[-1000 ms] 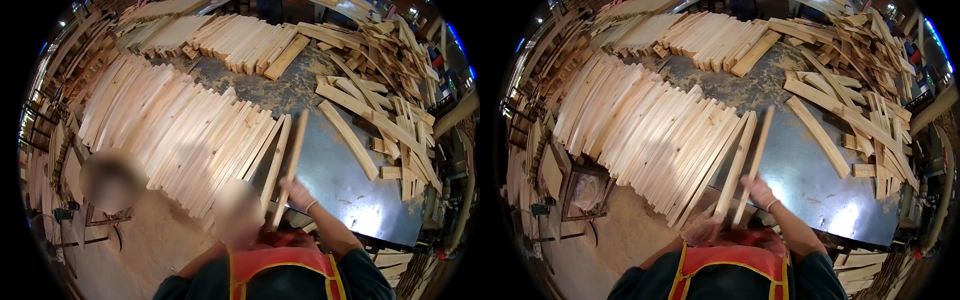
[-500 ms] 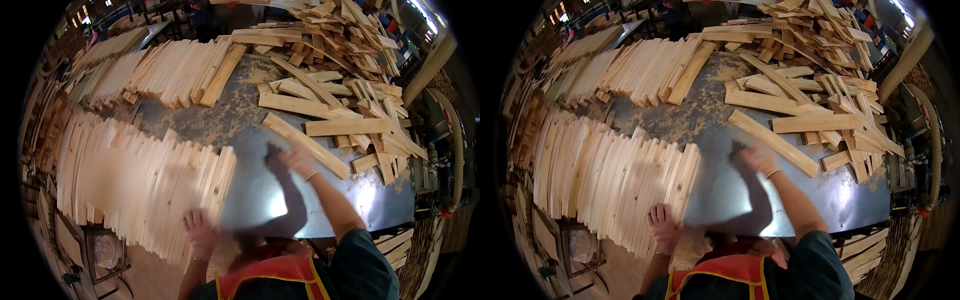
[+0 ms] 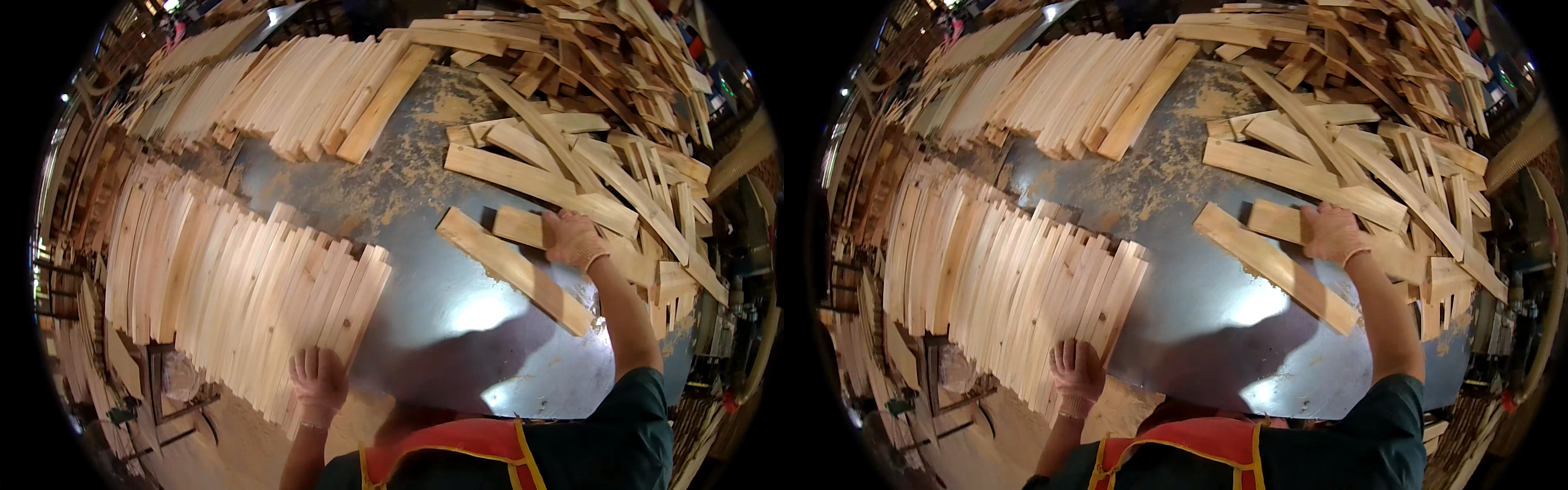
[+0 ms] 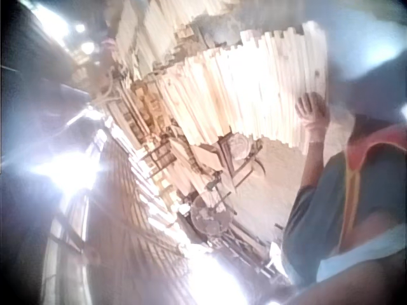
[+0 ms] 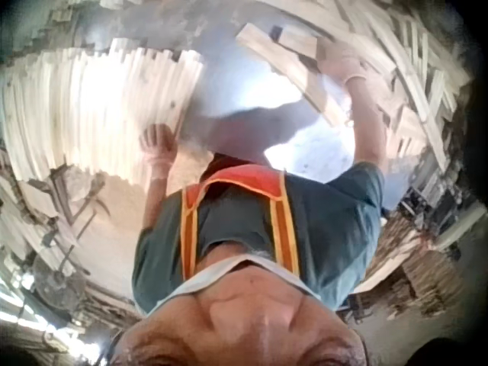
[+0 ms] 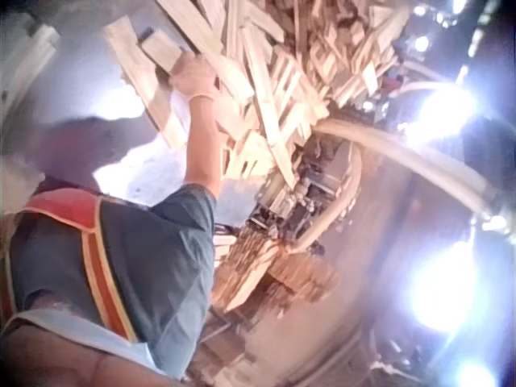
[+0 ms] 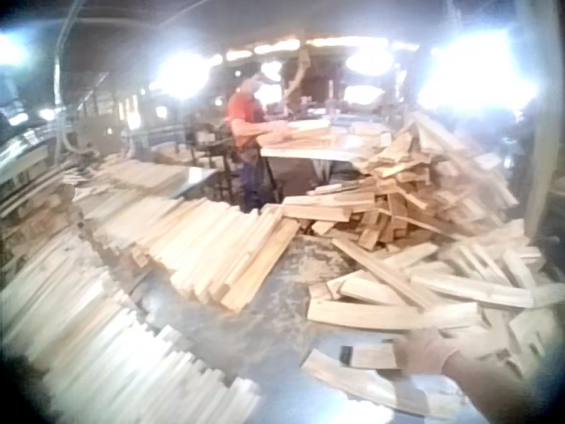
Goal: The person rapidly picks up wooden planks from a large pile on a metal table and stacks them into a neat pile. The person uses both hands to quickly sort and arrange the wood pieces.
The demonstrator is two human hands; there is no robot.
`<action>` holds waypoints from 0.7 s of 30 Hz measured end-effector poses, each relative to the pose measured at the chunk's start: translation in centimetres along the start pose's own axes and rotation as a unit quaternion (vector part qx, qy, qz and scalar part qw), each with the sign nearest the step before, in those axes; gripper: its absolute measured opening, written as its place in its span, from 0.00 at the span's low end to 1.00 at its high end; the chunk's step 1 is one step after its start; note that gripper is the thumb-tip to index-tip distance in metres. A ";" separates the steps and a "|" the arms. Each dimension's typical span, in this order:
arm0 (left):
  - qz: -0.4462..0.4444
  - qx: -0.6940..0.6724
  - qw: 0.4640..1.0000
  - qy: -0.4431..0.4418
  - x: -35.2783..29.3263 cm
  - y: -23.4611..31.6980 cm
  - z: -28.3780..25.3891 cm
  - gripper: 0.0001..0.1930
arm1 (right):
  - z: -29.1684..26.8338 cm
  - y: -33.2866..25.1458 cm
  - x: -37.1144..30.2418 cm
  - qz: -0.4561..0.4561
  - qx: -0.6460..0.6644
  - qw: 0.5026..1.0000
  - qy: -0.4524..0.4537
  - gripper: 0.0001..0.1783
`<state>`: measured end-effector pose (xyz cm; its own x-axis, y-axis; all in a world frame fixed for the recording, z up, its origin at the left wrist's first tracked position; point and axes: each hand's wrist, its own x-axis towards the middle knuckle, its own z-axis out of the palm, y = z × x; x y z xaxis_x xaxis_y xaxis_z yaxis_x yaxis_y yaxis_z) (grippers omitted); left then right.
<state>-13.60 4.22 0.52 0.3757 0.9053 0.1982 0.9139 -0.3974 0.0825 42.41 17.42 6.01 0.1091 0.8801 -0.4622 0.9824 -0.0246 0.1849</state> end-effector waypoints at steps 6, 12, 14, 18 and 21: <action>-0.028 -0.003 0.997 -0.072 -2.7 -2.0 1.9 0.36 | 7.4 -10.4 -0.5 -0.036 0.124 0.986 0.106 0.57; -0.013 0.030 0.999 -0.001 -3.8 -2.8 3.2 0.42 | 4.1 -12.5 -4.4 0.025 0.381 0.924 -0.039 0.60; -0.017 -0.005 0.999 -0.044 -3.5 -2.9 3.1 0.42 | 8.2 -14.3 -4.2 -0.080 0.646 0.759 0.020 0.62; -0.047 0.007 0.993 -0.113 -3.0 -1.7 2.0 0.49 | 9.7 -24.2 -5.2 0.012 0.821 0.568 0.059 0.59; -0.020 -0.054 0.989 -0.134 -3.1 -1.9 2.2 0.55 | 5.6 -32.8 -10.1 0.045 0.800 0.597 0.043 0.58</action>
<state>-16.18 2.49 -2.44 0.3792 0.9225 -0.0715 0.9129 -0.3604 0.1919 9.91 6.71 -0.28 0.2308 0.8608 -0.4536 -0.1324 -0.4340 -0.8911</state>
